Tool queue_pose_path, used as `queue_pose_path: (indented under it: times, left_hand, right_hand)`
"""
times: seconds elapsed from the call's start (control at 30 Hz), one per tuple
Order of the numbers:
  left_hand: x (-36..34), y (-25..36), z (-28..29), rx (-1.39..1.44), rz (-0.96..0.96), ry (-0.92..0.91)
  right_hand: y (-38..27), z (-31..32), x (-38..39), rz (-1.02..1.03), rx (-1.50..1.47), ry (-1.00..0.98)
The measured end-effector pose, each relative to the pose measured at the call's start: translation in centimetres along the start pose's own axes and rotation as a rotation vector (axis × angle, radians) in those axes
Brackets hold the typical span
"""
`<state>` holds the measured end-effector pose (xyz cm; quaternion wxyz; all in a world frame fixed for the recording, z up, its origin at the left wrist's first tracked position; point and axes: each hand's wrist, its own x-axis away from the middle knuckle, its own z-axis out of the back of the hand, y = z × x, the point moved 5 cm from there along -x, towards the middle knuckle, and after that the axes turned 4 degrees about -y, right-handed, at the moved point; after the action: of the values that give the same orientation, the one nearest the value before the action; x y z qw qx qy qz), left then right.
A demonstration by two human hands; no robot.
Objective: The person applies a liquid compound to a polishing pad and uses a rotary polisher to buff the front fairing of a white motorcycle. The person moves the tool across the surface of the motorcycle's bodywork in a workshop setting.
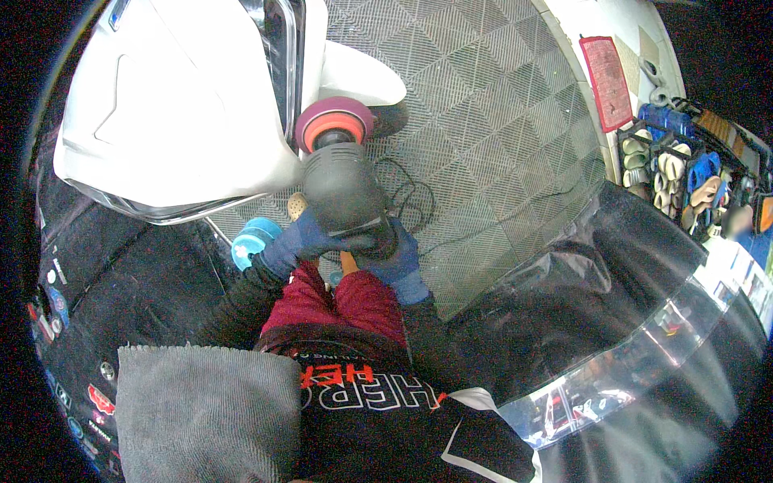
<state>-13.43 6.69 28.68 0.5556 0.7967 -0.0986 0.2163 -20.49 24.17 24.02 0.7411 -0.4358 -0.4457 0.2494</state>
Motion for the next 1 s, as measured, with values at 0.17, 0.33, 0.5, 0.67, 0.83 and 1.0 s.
queue_pose_path:
  times: [0.17,0.33,0.5,0.67,0.83,1.0]
  left_hand:
    - [2.4,-3.3,-1.3,0.011,-0.066,0.034]
    - [0.7,0.0,0.3,-0.263,-0.141,0.025]
    - [-2.9,7.5,1.4,-0.021,-0.101,0.202]
    - [-3.3,11.1,1.2,-0.032,-0.03,0.406]
    - [0.7,6.5,-1.4,0.033,0.015,0.444]
    - [1.7,3.9,-1.8,0.028,0.098,0.381]
  right_hand:
    - [-0.7,-1.2,2.2,-0.125,-0.081,-0.065]
    - [-2.8,-0.2,0.5,-0.064,0.037,-0.047]
    - [-5.3,2.2,-4.5,-0.1,-0.221,-0.16]
    - [-6.7,2.6,-5.5,-0.026,-0.052,-0.382]
    - [-2.7,-0.8,0.2,0.017,-0.176,-0.473]
    - [-4.0,-1.8,3.5,-0.069,-0.227,-0.288]
